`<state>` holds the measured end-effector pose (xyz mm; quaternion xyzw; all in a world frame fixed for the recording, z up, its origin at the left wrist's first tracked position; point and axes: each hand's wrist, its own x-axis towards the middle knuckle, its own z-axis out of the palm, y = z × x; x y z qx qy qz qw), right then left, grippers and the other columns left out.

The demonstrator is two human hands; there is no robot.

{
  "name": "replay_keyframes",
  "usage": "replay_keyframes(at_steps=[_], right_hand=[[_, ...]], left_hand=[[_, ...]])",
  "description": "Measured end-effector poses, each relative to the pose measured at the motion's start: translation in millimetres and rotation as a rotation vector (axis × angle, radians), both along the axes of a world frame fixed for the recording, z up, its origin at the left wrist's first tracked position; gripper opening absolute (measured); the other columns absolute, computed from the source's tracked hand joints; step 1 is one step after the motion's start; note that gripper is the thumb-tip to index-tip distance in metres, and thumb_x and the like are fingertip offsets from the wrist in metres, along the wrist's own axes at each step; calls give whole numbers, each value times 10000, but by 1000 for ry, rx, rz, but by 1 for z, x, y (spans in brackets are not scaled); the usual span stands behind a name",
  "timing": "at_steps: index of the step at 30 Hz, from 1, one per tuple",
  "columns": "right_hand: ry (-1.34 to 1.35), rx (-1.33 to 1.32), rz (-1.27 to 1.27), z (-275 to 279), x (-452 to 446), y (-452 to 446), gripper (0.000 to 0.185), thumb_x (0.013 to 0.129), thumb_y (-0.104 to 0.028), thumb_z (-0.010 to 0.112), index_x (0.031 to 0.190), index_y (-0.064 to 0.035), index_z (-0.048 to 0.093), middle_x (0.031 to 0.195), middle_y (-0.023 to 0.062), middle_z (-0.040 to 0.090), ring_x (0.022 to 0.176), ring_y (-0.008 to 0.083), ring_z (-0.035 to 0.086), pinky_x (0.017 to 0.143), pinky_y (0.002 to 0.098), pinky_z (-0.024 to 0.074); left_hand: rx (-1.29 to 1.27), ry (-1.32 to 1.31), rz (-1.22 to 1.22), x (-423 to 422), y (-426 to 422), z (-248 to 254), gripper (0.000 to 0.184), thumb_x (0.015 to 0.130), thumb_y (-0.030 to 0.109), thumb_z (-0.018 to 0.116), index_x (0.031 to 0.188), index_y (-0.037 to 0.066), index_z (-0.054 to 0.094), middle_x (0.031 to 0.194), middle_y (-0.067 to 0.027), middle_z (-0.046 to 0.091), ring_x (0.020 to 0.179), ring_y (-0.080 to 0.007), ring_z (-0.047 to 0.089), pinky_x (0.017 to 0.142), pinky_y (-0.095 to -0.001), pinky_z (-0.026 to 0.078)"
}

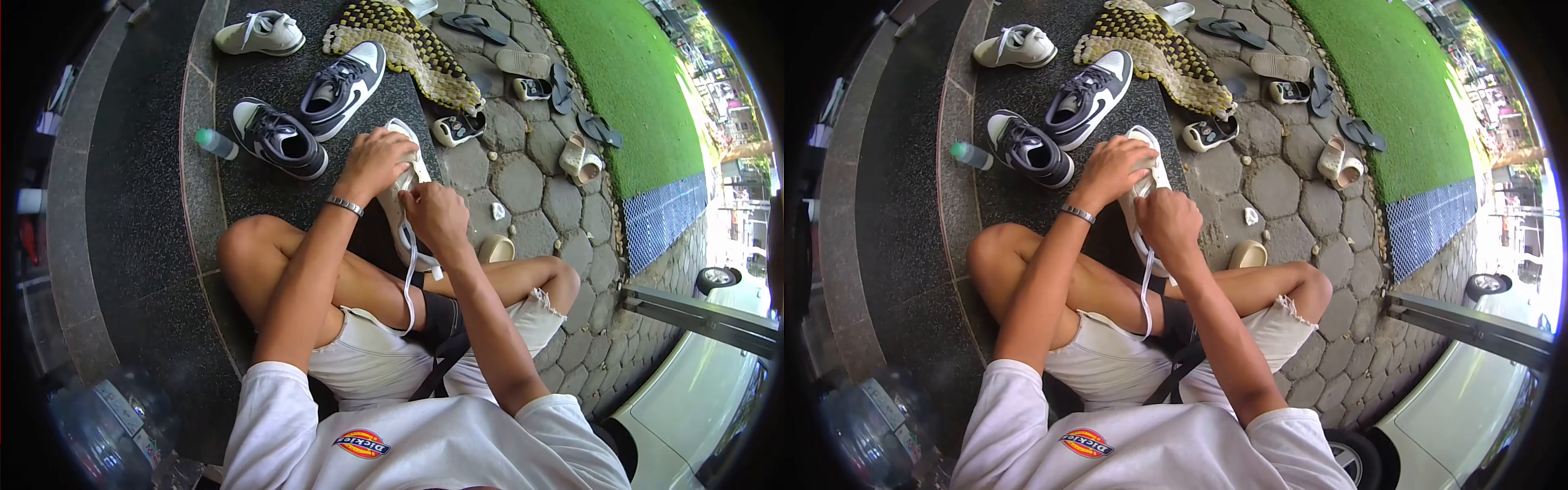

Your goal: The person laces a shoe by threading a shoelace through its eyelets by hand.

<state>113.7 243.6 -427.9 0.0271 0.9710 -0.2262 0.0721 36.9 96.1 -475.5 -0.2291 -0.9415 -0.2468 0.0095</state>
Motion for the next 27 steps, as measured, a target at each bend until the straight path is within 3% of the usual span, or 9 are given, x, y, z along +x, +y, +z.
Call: replay_keyframes(at_steps=[4, 7, 10, 13, 16, 17, 22, 25, 27], right_hand=[[-59, 5, 50, -1, 0, 4, 369, 925, -331, 621, 798, -6, 743, 817, 260, 715, 776, 448, 717, 723, 522, 583], [-111, -166, 93, -1, 4, 30, 378, 921, -313, 615, 795, 29, 715, 785, 270, 690, 749, 416, 720, 705, 477, 567], [-283, -387, 50, 14, 22, 57, 383, 939, -301, 626, 817, 58, 677, 712, 235, 641, 657, 313, 671, 673, 433, 522], [-324, -500, 116, 15, 46, 69, 350, 969, -264, 618, 849, 63, 638, 669, 166, 579, 626, 219, 545, 654, 406, 479], [-351, -684, 228, 25, 73, 65, 308, 996, -227, 598, 887, 61, 604, 671, 138, 542, 641, 180, 471, 644, 394, 453], [-515, -661, 218, 46, 78, 61, 325, 1000, -246, 607, 888, 58, 596, 687, 139, 556, 636, 186, 489, 635, 384, 451], [-667, -513, 400, 75, 111, 96, 306, 1017, -255, 605, 891, 23, 625, 700, 133, 584, 653, 208, 541, 654, 375, 469], [-719, -528, 457, 93, 134, 128, 293, 1023, -254, 600, 906, 12, 637, 709, 121, 606, 660, 214, 562, 660, 382, 475], [-717, -501, 402, 98, 143, 156, 292, 1029, -256, 594, 899, 2, 641, 715, 98, 619, 674, 193, 569, 656, 376, 474]], left_hand=[[-92, 79, 86, 3, 6, 5, 458, 862, 289, 779, 1296, 201, 663, 1281, 15, 687, 1303, -246, 540, 1135, -458, 366], [-153, 200, 137, 9, 15, 0, 500, 841, 341, 793, 1300, 196, 658, 1275, 22, 687, 1312, -246, 528, 1176, -504, 311], [-243, 182, 148, 10, 23, 1, 483, 854, 348, 776, 1298, 199, 657, 1280, 29, 682, 1331, -259, 510, 1204, -550, 270], [-291, 125, 137, 9, 27, 9, 454, 865, 318, 771, 1290, 200, 661, 1289, 35, 679, 1353, -267, 499, 1214, -557, 256], [-312, 169, 167, 10, 30, 2, 434, 868, 301, 768, 1278, 202, 669, 1279, 35, 685, 1350, -272, 506, 1219, -566, 248], [-296, 177, 164, 10, 29, 2, 431, 868, 298, 768, 1277, 203, 670, 1274, 33, 688, 1348, -273, 509, 1220, -569, 245], [-251, 165, 157, 11, 27, 7, 410, 869, 289, 766, 1257, 196, 672, 1250, 23, 701, 1333, -277, 524, 1223, -582, 233], [-272, 150, 156, 13, 28, 10, 286, 890, 271, 748, 1156, 175, 712, 1200, 18, 719, 1288, -270, 549, 1225, -589, 233], [-213, 200, 99, 12, 25, 5, 269, 895, 263, 750, 1132, 158, 678, 1175, -14, 703, 1220, -276, 588, 1184, -567, 309]])
